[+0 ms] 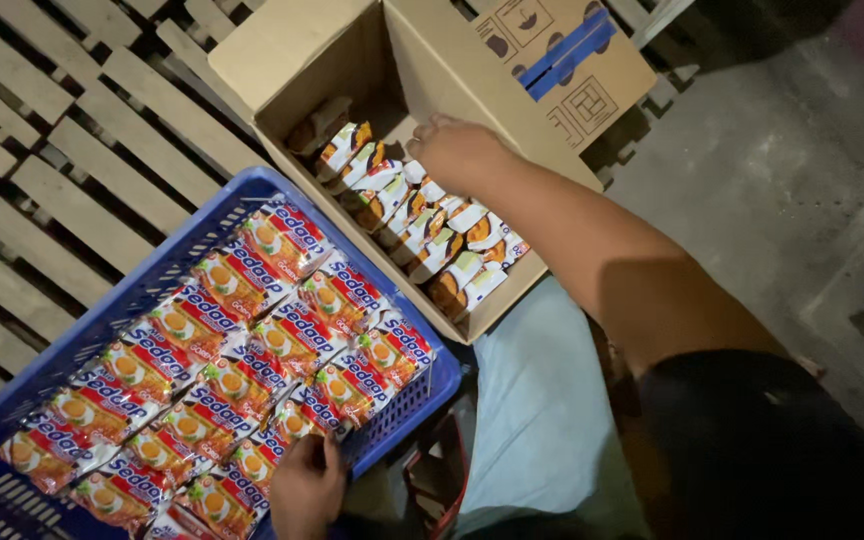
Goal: The person transfers individually wrapped food items from a cardboard box into a blue plastic basket. They pick up each item by hand and place it into the basket, arranging them in rows.
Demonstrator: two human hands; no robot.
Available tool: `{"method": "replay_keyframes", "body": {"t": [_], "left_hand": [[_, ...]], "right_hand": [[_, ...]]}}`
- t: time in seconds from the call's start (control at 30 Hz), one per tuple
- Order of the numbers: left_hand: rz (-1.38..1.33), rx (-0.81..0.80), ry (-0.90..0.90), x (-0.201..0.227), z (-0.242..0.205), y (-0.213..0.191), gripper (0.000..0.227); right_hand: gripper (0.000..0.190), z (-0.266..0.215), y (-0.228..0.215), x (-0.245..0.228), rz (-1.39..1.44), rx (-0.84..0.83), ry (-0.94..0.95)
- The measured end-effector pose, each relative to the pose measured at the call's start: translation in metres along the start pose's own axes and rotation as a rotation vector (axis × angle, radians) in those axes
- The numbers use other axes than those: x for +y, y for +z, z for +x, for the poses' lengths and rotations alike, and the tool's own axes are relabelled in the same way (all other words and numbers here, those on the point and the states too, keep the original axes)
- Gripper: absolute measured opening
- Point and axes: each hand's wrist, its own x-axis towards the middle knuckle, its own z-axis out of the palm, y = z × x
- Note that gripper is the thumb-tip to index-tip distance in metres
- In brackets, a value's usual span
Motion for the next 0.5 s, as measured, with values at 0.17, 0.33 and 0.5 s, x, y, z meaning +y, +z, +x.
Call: {"method": "replay_keyframes", "body": {"t": [0.17, 0.33, 0.5], "left_hand": [[-0.029, 0.045, 0.084, 0.001, 0.000, -0.004, 0.035], [-0.082, 0.150, 0.153, -0.012, 0.006, 0.008, 0.035], [-0.043, 0.028, 0.038, 0.002, 0.000, -0.006, 0.041]], "right_hand": [[0.067, 0.012, -0.009, -0.010, -0.120, -0.181, 0.039], [0.053, -0.017, -0.025, -0.015, -0.033, -0.111, 0.091], [0.032, -0.065, -0.029, -0.010, 0.098, 0.150, 0.023]]}}
